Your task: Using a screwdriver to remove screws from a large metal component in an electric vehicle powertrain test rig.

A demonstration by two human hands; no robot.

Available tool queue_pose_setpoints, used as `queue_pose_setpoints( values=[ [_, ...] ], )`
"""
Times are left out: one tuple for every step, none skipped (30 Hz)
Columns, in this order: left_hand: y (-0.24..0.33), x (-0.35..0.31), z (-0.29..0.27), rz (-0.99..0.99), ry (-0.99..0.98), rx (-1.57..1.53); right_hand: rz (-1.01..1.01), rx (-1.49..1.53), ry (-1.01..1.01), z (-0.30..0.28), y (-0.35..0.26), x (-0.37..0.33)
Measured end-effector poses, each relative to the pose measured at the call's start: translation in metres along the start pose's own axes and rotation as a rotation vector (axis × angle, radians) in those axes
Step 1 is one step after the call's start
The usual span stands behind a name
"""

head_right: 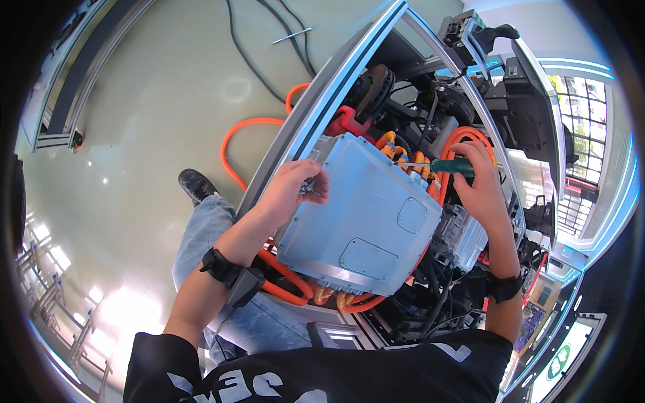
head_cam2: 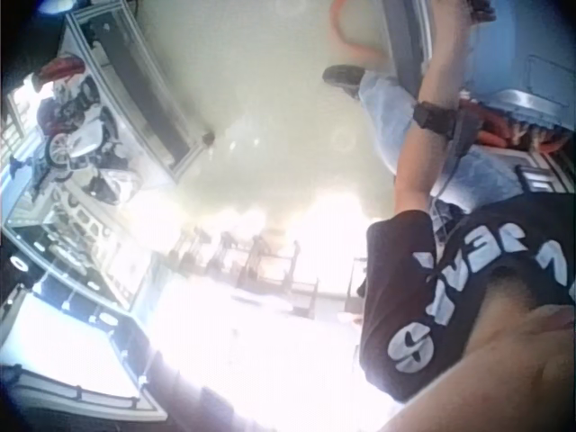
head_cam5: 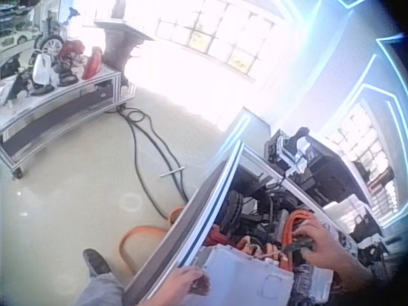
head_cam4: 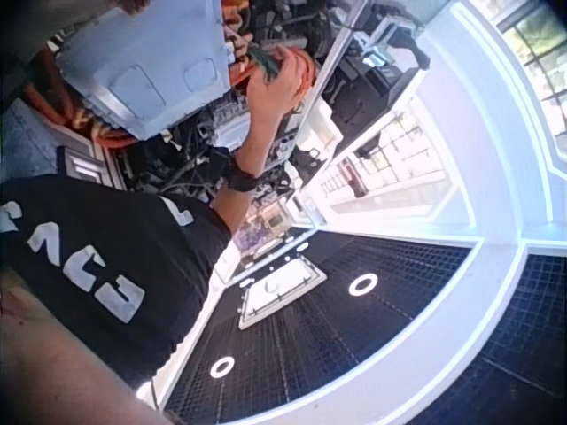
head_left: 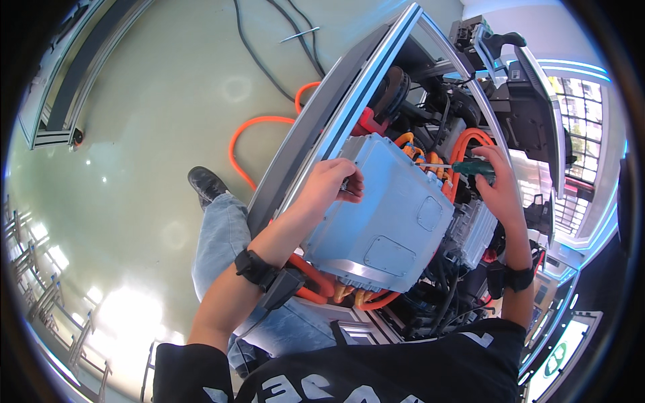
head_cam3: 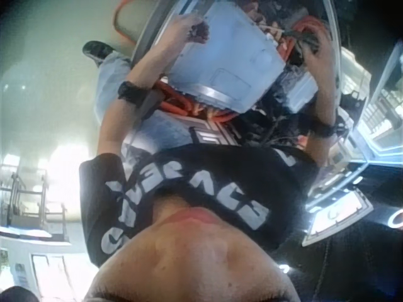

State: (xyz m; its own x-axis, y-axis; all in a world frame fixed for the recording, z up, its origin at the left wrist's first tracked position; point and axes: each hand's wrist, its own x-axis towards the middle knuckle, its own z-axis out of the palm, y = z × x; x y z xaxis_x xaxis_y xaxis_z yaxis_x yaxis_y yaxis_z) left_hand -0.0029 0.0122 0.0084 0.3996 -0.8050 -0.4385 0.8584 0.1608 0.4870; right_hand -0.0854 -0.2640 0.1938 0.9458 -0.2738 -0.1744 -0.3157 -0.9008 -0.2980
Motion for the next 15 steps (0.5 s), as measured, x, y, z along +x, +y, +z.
queue_pose_setpoints(
  values=[
    [0.0, -0.001, -0.001, 0.0, 0.004, 0.001, -0.222, -0.111, 0.061, -0.002, -0.006, -0.001],
    [0.0, -0.001, -0.001, -0.004, 0.019, 0.0, -0.025, 0.031, 0.016, -0.002, -0.017, -0.003],
    [0.0, -0.002, -0.002, -0.008, 0.035, -0.001, -0.026, 0.034, 0.016, -0.002, -0.022, 0.0],
    [0.0, -0.002, -0.002, -0.009, 0.032, 0.0, 0.243, 0.076, -0.054, -0.004, -0.026, 0.004],
    [0.0, -0.001, -0.002, -0.014, 0.033, -0.001, 0.513, 0.119, -0.124, -0.005, -0.027, 0.006],
    [0.0, -0.001, -0.002, -0.02, 0.035, -0.002, 0.515, 0.119, -0.122, -0.003, -0.019, 0.004],
    [0.0, -0.001, -0.002, -0.019, 0.034, -0.002, 0.365, 0.06, -0.083, 0.0, -0.008, 0.001],
    [0.0, -0.001, -0.001, -0.017, 0.029, -0.004, 0.216, 0.001, -0.044, 0.001, -0.002, 0.0],
    [0.001, -0.001, -0.001, -0.016, 0.023, -0.007, 0.216, 0.0, -0.043, 0.001, 0.001, -0.001],
    [0.0, 0.0, -0.001, -0.016, 0.025, -0.007, -0.002, -0.064, 0.04, 0.003, -0.001, -0.002],
    [0.0, 0.0, -0.001, -0.016, 0.025, -0.008, -0.221, -0.128, 0.123, 0.003, -0.004, -0.002],
    [-0.001, 0.001, -0.001, -0.016, 0.025, -0.009, -0.221, -0.128, 0.123, 0.002, -0.007, -0.002],
    [-0.001, 0.001, -0.001, -0.017, 0.025, -0.009, 0.056, -0.007, 0.065, 0.001, -0.011, -0.002],
    [0.0, 0.0, -0.001, -0.019, 0.028, -0.005, 0.332, 0.114, 0.007, 0.0, -0.013, -0.002],
    [0.0, 0.0, -0.001, -0.022, 0.031, -0.001, 0.333, 0.115, 0.007, -0.001, -0.012, -0.001]
  ],
)
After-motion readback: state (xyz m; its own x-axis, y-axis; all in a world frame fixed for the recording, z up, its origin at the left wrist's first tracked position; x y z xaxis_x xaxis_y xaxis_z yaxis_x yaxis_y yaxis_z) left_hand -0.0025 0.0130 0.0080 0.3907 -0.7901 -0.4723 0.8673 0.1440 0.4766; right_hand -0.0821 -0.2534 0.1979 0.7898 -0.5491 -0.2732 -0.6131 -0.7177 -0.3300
